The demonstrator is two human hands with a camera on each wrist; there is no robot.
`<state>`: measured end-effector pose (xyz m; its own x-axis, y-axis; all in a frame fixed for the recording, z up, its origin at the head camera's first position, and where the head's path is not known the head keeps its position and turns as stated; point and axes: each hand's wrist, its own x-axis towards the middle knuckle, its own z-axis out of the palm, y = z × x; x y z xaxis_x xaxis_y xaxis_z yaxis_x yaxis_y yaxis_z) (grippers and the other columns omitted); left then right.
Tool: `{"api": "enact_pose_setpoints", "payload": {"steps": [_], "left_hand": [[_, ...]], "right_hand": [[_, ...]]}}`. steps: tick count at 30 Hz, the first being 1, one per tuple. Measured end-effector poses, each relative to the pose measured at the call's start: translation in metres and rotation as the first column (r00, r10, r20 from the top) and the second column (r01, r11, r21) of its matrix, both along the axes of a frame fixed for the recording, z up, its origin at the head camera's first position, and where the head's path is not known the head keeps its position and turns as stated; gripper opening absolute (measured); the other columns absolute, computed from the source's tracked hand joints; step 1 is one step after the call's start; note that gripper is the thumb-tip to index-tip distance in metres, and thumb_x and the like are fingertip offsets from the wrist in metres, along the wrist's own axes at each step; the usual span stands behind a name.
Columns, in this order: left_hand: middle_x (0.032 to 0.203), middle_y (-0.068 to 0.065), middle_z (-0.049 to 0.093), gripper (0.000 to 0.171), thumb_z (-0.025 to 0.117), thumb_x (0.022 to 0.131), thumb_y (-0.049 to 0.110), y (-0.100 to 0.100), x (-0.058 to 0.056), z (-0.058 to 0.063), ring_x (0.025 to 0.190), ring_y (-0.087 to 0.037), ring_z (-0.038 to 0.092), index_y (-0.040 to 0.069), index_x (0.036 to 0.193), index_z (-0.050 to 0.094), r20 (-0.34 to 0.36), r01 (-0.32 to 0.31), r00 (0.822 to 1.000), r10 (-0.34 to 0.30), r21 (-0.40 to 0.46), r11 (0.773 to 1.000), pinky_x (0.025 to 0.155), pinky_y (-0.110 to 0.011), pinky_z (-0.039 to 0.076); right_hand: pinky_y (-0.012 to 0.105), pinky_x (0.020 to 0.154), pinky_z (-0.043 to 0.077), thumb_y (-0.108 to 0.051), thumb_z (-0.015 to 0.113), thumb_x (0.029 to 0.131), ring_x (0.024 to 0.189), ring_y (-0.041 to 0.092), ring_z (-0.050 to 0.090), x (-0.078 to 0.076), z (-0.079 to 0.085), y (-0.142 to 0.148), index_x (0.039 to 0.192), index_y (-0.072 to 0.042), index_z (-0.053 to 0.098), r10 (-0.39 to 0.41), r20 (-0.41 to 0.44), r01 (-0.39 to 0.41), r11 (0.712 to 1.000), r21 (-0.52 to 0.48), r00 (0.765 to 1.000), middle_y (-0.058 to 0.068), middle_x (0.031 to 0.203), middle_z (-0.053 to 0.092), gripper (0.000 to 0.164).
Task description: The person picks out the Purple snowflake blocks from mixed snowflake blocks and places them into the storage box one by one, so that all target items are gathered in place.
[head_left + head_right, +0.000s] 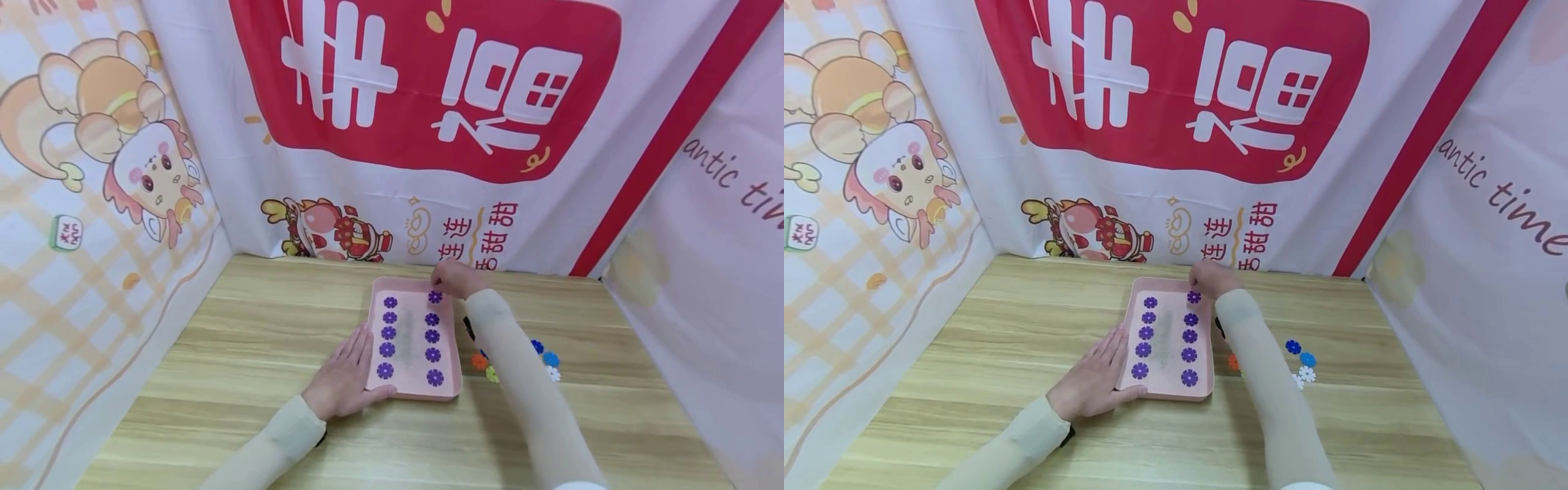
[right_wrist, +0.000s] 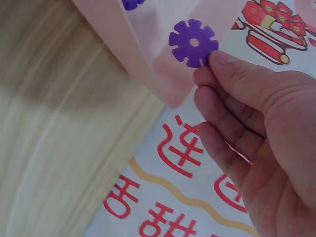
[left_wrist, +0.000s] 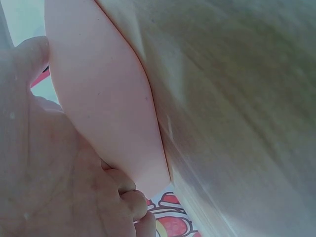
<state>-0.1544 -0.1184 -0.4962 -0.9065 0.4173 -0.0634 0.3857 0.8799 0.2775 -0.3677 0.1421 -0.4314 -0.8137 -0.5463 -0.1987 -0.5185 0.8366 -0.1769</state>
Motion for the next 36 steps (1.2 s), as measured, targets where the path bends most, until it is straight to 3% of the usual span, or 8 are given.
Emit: {"api": "enact_pose_setpoints", "payload": {"steps": [4, 11, 14, 18, 22, 26, 29, 36], "left_hand": [[0.177, -0.023, 0.009, 0.111, 0.052, 0.098, 0.075, 0.0, -0.001, 0.0, 0.165, -0.039, 0.013, -0.004, 0.167, 0.015, 0.009, -0.004, 1.0, 0.004, -0.004, 1.0, 0.135, -0.053, 0.02], [0.177, -0.023, 0.008, 0.111, 0.051, 0.098, 0.076, 0.002, 0.0, -0.001, 0.166, -0.038, 0.012, -0.004, 0.167, 0.014, 0.012, 0.002, 1.0, -0.002, -0.01, 1.0, 0.135, -0.053, 0.02], [0.177, -0.023, 0.008, 0.111, 0.051, 0.098, 0.075, 0.002, 0.001, 0.0, 0.166, -0.039, 0.012, -0.004, 0.167, 0.013, 0.01, 0.009, 1.0, -0.009, -0.012, 1.0, 0.135, -0.053, 0.02], [0.177, -0.023, 0.009, 0.111, 0.051, 0.099, 0.075, 0.003, 0.002, 0.001, 0.165, -0.039, 0.013, -0.004, 0.167, 0.013, 0.005, 0.012, 1.0, -0.012, -0.015, 1.0, 0.135, -0.054, 0.019], [0.176, -0.024, 0.01, 0.111, 0.052, 0.098, 0.075, 0.004, 0.001, 0.0, 0.165, -0.04, 0.014, -0.005, 0.167, 0.015, 0.006, 0.016, 1.0, -0.016, -0.007, 1.0, 0.135, -0.054, 0.02], [0.176, -0.026, 0.011, 0.111, 0.053, 0.098, 0.074, 0.006, -0.001, -0.001, 0.165, -0.042, 0.014, -0.007, 0.166, 0.017, 0.002, 0.03, 1.0, -0.03, 0.006, 1.0, 0.135, -0.055, 0.02], [0.176, -0.026, 0.011, 0.112, 0.053, 0.098, 0.074, 0.005, -0.002, -0.002, 0.165, -0.042, 0.014, -0.007, 0.166, 0.017, 0.007, 0.026, 1.0, -0.026, 0.016, 1.0, 0.135, -0.055, 0.02], [0.177, -0.023, 0.008, 0.115, 0.054, 0.096, 0.077, 0.0, -0.004, 0.001, 0.166, -0.04, 0.012, -0.004, 0.167, 0.014, 0.068, -0.033, 0.997, 0.031, 0.032, 0.999, 0.135, -0.055, 0.018]], "right_hand": [[0.022, 0.063, 0.051, -0.006, 0.073, 0.099, 0.066, 0.011, 0.057, -0.001, -0.005, -0.008, 0.091, -0.006, 0.081, -0.042, 0.021, 0.042, 0.999, 0.002, 0.999, 0.007, 0.085, 0.076, 0.012], [0.02, 0.049, 0.035, -0.001, 0.07, 0.098, 0.051, 0.008, 0.039, -0.003, -0.018, -0.011, 0.073, 0.001, 0.068, -0.102, 0.063, 0.103, 0.995, -0.018, 0.993, -0.003, 0.057, 0.047, 0.026], [0.019, 0.047, 0.038, -0.002, 0.07, 0.098, 0.051, 0.008, 0.045, -0.003, -0.024, -0.011, 0.072, -0.002, 0.069, -0.152, 0.087, 0.155, 0.988, -0.024, 0.985, 0.0, 0.058, 0.057, 0.027], [0.021, 0.05, 0.048, -0.006, 0.072, 0.099, 0.058, 0.012, 0.059, -0.002, -0.028, -0.011, 0.082, -0.004, 0.079, -0.219, 0.105, 0.222, 0.975, -0.021, 0.97, 0.009, 0.079, 0.075, 0.018], [0.022, 0.054, 0.053, -0.009, 0.073, 0.1, 0.062, 0.013, 0.063, -0.002, -0.03, -0.011, 0.085, -0.007, 0.08, -0.238, 0.093, 0.239, 0.971, 0.005, 0.967, 0.006, 0.081, 0.073, 0.016], [0.024, 0.052, 0.048, -0.001, 0.069, 0.096, 0.058, 0.014, 0.054, 0.002, -0.025, -0.005, 0.083, -0.004, 0.074, -0.265, 0.091, 0.27, 0.962, -0.049, 0.96, 0.002, 0.071, 0.063, 0.014], [0.025, 0.056, 0.046, 0.0, 0.069, 0.094, 0.062, 0.014, 0.051, 0.006, -0.014, 0.0, 0.085, -0.004, 0.073, -0.208, 0.046, 0.21, 0.976, -0.062, 0.977, 0.001, 0.072, 0.062, 0.011], [0.033, 0.079, 0.063, -0.02, 0.068, 0.103, 0.083, 0.016, 0.07, 0.03, 0.024, 0.014, 0.106, -0.01, 0.08, -0.024, -0.012, 0.024, 0.999, 0.046, 1.0, 0.003, 0.096, 0.077, 0.015]]}}
